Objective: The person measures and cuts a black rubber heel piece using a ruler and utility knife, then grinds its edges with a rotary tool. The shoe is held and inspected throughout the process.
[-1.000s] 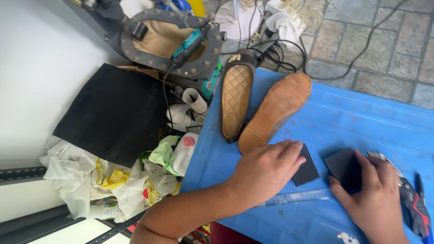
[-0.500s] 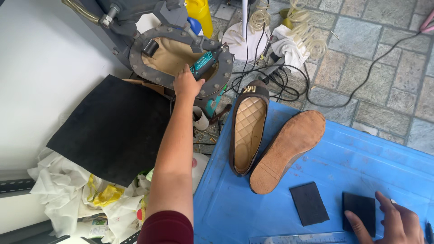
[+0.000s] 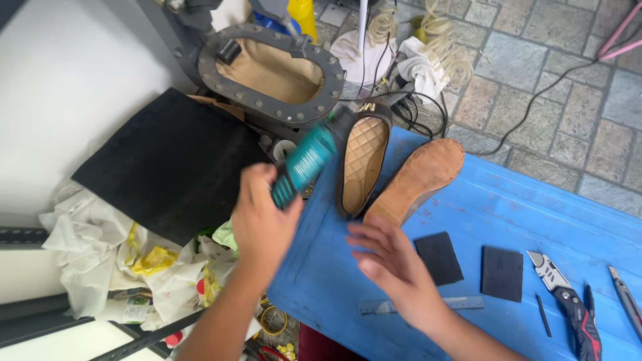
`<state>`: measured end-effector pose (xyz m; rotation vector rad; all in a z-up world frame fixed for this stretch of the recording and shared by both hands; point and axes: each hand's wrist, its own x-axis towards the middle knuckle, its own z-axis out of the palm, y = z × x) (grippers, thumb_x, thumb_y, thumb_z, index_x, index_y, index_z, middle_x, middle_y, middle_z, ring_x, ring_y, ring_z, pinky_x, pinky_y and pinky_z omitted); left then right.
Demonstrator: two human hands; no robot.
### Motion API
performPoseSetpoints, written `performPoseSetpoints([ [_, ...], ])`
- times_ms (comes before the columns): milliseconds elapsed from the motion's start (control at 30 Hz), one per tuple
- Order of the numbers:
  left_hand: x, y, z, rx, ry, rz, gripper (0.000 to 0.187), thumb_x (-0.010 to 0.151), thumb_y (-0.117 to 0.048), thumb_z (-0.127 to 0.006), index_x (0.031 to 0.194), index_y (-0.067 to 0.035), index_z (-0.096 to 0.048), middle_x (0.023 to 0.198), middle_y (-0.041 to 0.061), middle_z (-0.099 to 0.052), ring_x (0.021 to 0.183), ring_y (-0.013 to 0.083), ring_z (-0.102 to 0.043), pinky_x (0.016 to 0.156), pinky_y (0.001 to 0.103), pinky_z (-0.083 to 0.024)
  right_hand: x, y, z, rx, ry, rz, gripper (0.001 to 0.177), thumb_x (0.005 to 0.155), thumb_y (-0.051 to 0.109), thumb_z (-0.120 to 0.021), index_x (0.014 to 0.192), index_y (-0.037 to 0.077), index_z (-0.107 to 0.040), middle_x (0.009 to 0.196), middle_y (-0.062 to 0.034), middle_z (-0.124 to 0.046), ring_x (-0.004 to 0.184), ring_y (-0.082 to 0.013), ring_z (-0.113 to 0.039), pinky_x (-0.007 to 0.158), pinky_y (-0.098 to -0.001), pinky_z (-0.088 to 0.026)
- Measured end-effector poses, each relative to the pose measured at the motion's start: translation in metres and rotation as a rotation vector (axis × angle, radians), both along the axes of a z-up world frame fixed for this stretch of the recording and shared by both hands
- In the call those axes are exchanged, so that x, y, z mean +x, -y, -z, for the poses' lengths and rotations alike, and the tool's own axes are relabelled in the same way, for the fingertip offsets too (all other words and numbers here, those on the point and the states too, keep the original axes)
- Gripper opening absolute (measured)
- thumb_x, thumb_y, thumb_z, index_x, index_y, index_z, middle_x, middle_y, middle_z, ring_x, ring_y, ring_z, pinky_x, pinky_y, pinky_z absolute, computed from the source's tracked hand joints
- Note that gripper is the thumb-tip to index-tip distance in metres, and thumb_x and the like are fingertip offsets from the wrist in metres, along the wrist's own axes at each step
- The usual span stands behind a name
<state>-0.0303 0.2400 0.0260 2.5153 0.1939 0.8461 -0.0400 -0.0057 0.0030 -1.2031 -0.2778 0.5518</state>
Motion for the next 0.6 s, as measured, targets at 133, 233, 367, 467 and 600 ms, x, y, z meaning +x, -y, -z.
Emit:
performPoseSetpoints([
  [133,-0.064,0.062,-0.040,-0.050,-0.001,0.291,0.058,0.072,-0.006,-0.082,0.122,-0.008,-0.054,0.124,0.013,-0.062,0.114,0.0358,-0.066,0.093,0.045,-0.056,-0.006,-0.030,-0.019,0.422,-0.146,0.131,0.069,0.092,0.022,-0.069,0.152,0.010,-0.038,0.149,-0.0170,-0.055,0.135,-0.0311,-0.055,0.114,-0.0456,-0.044],
  [233,-0.073,0.078,-0.054,-0.335,0.003,0.689,0.061,0.079,-0.010,-0.078,0.131,-0.002,-0.048,0.129,0.019,-0.056,0.116,0.0370,-0.062,0.094,0.046,-0.054,-0.008,0.004,-0.024,0.541,-0.181,0.386,0.051,0.095,0.019,-0.073,0.137,0.006,-0.047,0.123,-0.0219,-0.060,0.119,-0.0374,-0.064,0.107,-0.0550,-0.050],
  [367,-0.050,0.110,-0.040,-1.211,-0.828,0.854,0.057,0.100,-0.021,-0.064,0.151,-0.002,-0.051,0.118,0.014,-0.072,0.085,0.0178,-0.067,0.073,0.028,-0.059,-0.005,0.068,-0.009,0.678,-0.138,0.520,0.043,0.093,0.025,-0.074,0.126,0.007,-0.053,0.111,-0.0115,-0.060,0.102,-0.0282,-0.064,0.097,-0.0496,-0.054],
  [467,-0.044,0.145,-0.020,-1.159,-0.934,1.101,0.060,0.101,-0.019,-0.063,0.155,-0.003,-0.042,0.118,0.008,-0.071,0.096,0.0111,-0.073,0.067,0.026,-0.060,-0.016,0.100,0.005,0.663,-0.180,0.641,0.040,0.093,0.031,-0.074,0.119,0.009,-0.053,0.107,-0.0075,-0.058,0.091,-0.0235,-0.061,0.085,-0.0441,-0.053],
  [600,-0.048,0.181,-0.012,-0.919,-0.881,1.073,0.059,0.098,-0.019,-0.066,0.153,-0.004,-0.049,0.100,0.010,-0.076,0.082,0.0124,-0.074,0.061,0.026,-0.059,-0.032,0.121,0.015,0.616,-0.196,0.831,0.041,0.093,0.036,-0.074,0.115,0.011,-0.052,0.102,-0.0066,-0.054,0.085,-0.0222,-0.059,0.077,-0.0436,-0.053],
])
